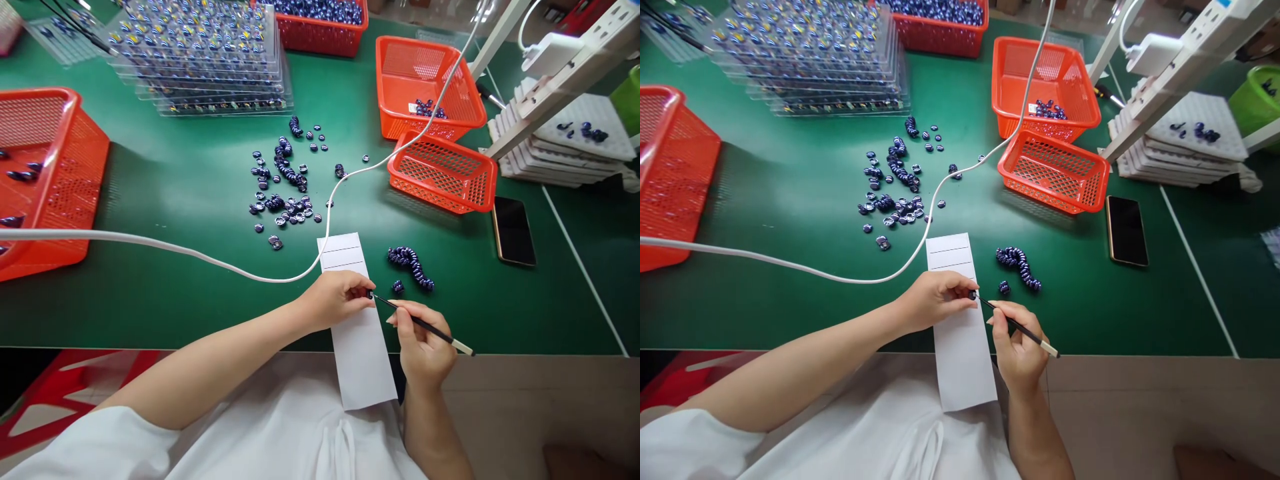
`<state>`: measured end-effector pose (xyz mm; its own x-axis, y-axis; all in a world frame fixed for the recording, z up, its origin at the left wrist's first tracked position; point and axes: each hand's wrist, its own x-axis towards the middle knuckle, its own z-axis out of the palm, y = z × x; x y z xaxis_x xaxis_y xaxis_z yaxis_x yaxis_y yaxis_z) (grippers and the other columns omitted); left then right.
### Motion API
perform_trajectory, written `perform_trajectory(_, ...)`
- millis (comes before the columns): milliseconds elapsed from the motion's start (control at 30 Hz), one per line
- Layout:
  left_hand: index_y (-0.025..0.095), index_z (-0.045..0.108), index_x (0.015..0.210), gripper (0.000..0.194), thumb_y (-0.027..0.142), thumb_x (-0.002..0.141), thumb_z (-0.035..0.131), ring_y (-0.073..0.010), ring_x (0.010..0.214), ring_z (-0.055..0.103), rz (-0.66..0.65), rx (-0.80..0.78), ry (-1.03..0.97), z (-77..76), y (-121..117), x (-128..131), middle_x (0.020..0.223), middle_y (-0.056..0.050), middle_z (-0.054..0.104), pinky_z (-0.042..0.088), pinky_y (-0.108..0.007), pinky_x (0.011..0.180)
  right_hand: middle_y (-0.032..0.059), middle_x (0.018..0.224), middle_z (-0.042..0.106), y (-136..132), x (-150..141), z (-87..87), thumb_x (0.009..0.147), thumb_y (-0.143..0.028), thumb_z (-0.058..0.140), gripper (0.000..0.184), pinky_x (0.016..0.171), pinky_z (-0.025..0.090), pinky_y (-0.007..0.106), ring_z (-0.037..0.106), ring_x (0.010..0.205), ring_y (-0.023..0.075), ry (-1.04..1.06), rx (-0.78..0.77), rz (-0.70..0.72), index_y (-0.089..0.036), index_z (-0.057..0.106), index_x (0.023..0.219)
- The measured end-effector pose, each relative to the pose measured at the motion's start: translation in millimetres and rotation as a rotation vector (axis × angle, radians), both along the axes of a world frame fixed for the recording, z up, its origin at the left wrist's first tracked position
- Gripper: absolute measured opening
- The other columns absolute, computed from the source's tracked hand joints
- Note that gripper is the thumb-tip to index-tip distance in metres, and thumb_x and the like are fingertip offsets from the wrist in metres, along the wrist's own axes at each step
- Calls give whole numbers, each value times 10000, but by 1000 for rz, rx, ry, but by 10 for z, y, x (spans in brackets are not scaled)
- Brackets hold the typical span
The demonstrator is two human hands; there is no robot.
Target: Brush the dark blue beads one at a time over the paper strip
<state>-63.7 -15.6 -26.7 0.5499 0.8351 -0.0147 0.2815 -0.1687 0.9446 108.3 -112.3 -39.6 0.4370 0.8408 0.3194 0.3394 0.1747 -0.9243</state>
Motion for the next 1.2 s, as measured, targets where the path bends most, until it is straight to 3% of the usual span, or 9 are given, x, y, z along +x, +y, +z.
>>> perform_trajectory(733,171,748,1007,202,205,809,760,-128,699,684,-30,46,64,13,7,-9,820,-22,752,564,-234,713,27,962,768,-6,21,-35,896,-201,685,95,711,626,345,717,680,147,-84,-22,28,-237,691,984)
perform_trajectory(1000,162,741,990,184,208,813,727,-122,669,666,-18,69,65,2,11,0,789,-19,732,556,-224,682,37,1036,773,-17,71,-41,894,-124,661,239,748,643,373,756,851,195,-216,58,174,-271,686,1080)
perform_trajectory(1200,139,743,993,192,200,813,719,-121,657,661,-10,57,39,14,13,13,778,-26,727,547,-220,660,37,1033,764,-22,37,-18,914,-152,656,194,686,629,333,740,743,165,-132,21,113,-262,700,1067)
